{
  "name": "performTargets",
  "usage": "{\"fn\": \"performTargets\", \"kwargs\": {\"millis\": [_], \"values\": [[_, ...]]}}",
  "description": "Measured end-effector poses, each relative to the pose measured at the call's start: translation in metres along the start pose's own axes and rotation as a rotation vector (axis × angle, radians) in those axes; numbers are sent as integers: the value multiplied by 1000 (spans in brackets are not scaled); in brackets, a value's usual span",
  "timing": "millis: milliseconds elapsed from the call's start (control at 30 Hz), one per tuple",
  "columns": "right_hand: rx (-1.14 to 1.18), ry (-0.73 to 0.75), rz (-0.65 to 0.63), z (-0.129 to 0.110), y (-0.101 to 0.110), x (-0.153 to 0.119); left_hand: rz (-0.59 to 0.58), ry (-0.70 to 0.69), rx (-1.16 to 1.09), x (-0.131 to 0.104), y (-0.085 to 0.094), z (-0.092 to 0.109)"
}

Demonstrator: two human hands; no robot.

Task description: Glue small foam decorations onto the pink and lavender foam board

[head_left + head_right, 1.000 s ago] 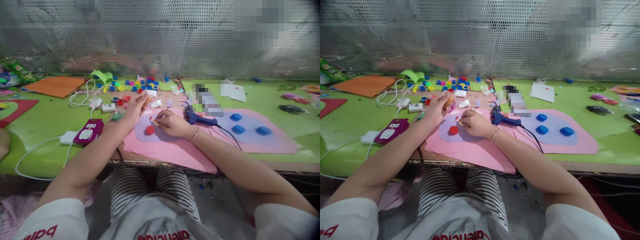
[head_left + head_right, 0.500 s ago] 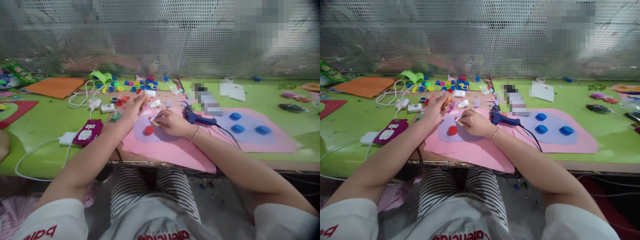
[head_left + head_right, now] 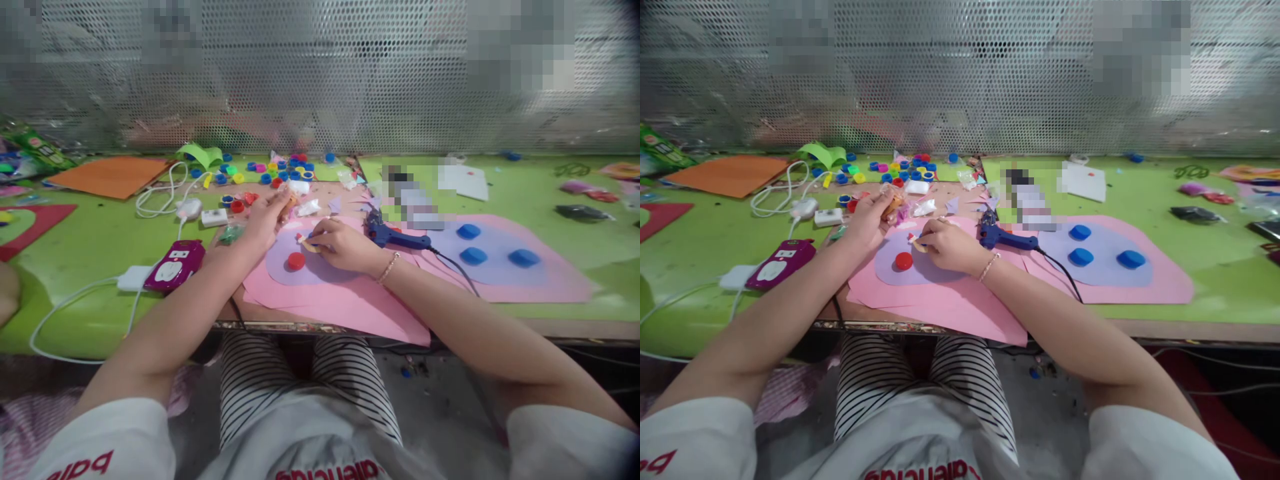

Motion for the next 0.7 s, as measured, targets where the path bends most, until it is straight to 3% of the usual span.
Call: {"fn": "performTargets", "kwargs": {"millis": [433, 700], "values": [[61, 24, 17, -8, 1, 3, -69, -53, 0, 4, 0, -2], [63, 21, 57, -4, 5, 2, -45, -36, 49, 2, 0, -1]]}}
Point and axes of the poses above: each hand's wrist, its own x-axis towards the middle knuckle, its own y-axis out of the back of the hand, z = x × y, the point moved 8 cm from there along x, towards the middle knuckle, and after that the axes turned 8 degrees about x, right-handed, at the moved point
